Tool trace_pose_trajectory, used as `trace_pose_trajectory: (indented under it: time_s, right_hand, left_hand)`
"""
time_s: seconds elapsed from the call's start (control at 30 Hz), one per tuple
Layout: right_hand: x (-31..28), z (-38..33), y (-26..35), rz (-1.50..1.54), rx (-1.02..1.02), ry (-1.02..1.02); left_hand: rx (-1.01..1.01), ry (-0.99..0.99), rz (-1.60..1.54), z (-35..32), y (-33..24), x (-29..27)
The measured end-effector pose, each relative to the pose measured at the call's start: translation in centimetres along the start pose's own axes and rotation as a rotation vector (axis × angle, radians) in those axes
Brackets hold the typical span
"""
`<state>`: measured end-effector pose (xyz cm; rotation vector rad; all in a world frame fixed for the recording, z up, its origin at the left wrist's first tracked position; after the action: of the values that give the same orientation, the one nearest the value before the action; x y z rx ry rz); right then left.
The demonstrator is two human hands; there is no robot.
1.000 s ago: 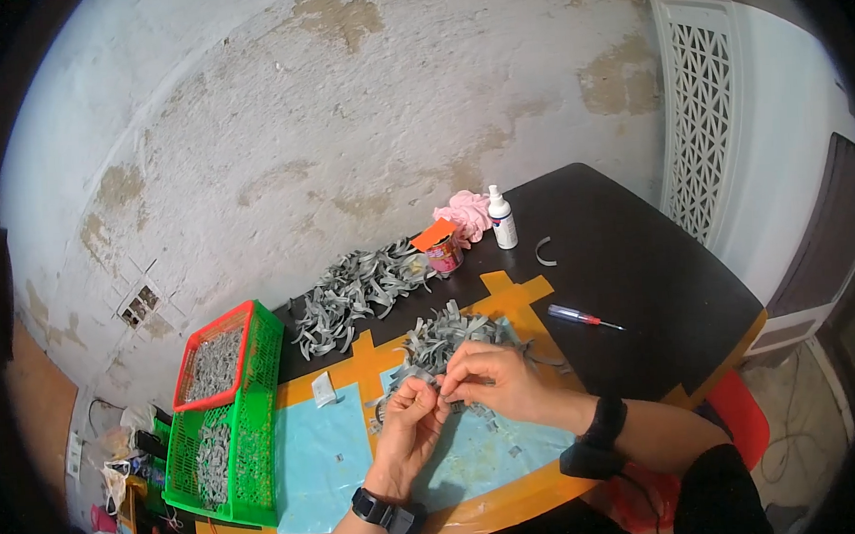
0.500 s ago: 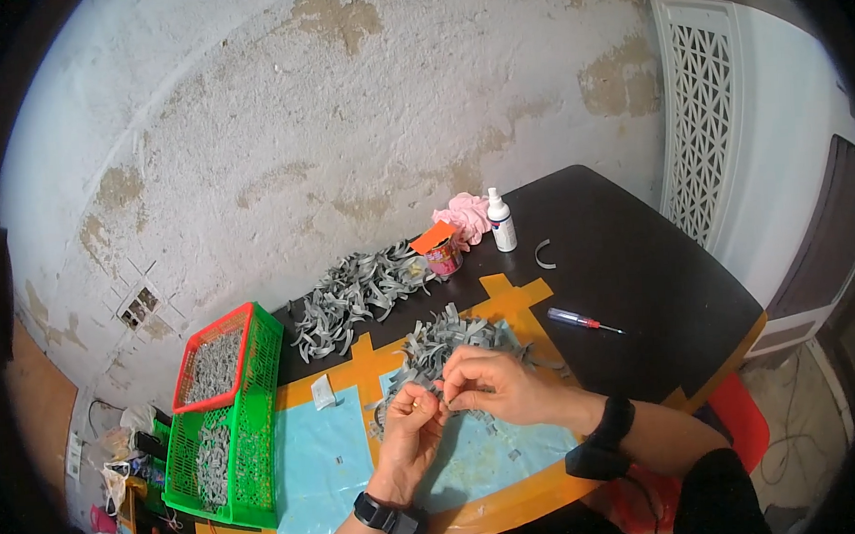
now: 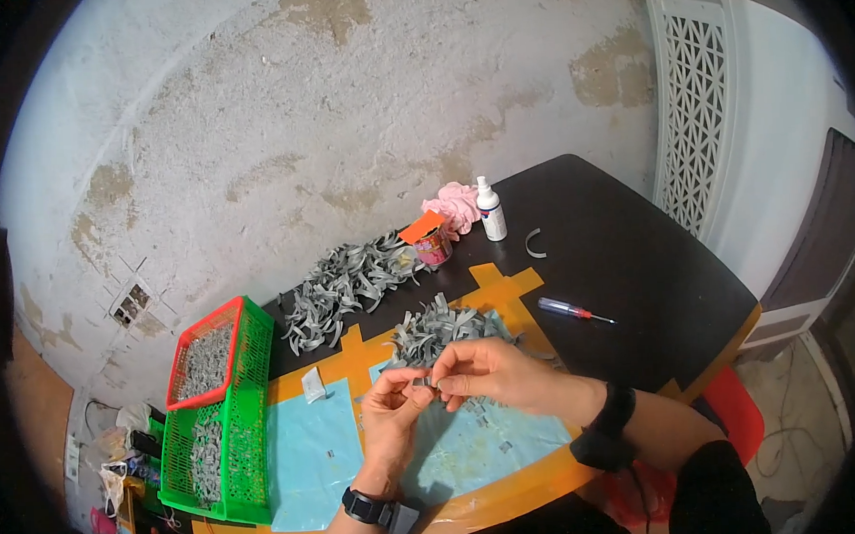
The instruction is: The recorder is manually assembling small grey fabric components, likely as part of a shoe manufacturing process.
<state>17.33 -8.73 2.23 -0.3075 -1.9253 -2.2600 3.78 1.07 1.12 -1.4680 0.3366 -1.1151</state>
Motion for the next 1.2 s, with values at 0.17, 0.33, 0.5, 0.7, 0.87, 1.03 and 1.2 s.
trace_pose_trajectory:
  time_s: [0.17,0.33,0.5,0.7,0.87,1.03,1.2]
  right_hand:
    - [-0.4,-0.2,0.8,-0.090,0.056,-0.002]
    - [-0.6,-0.4,1.3,-0.164,0.107,-0.026]
    - [-1.3,-0.3,1.0,-0.116,0.097,-0.020]
    - [-1.5,0.0,0.2,-0.019,0.122,0.039]
    - [-1.4,-0.2,-0.3,0.069,0.182,0.026]
    - [-1.1,-0.3,-0.1,0.106,0.231,0.037]
    - [-0.7,-0.5,-0.1,0.087,0.198,0.027]
  left_hand:
    - [0.037,0.023,0.095,-0.1,0.1,0.1]
    - [0.056,0.097,0.171,-0.2,0.1,0.3]
    - [0.046,0.114,0.099,0.0,-0.1,0.8]
    - [0.119,0.153,0.196,-0.1,-0.1,0.5]
    - [0.151,0.138,0.320,-0.4,-0.7,1.1]
    - [0.171,0.113,0.393,-0.8,-1.1,1.3]
    - [0.200,0.087,0.468,-0.9,-1.4,1.4]
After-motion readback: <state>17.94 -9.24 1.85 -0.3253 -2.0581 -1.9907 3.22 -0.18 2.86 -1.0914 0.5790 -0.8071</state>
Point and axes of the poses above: each hand's wrist, its own z-axis towards the middle knuckle, its own x-axis out of the palm, y = z × x, the point moved 3 cm from there along z, towards the middle knuckle, and after that the axes turned 6 degrees about -z, right-handed, at the moved point
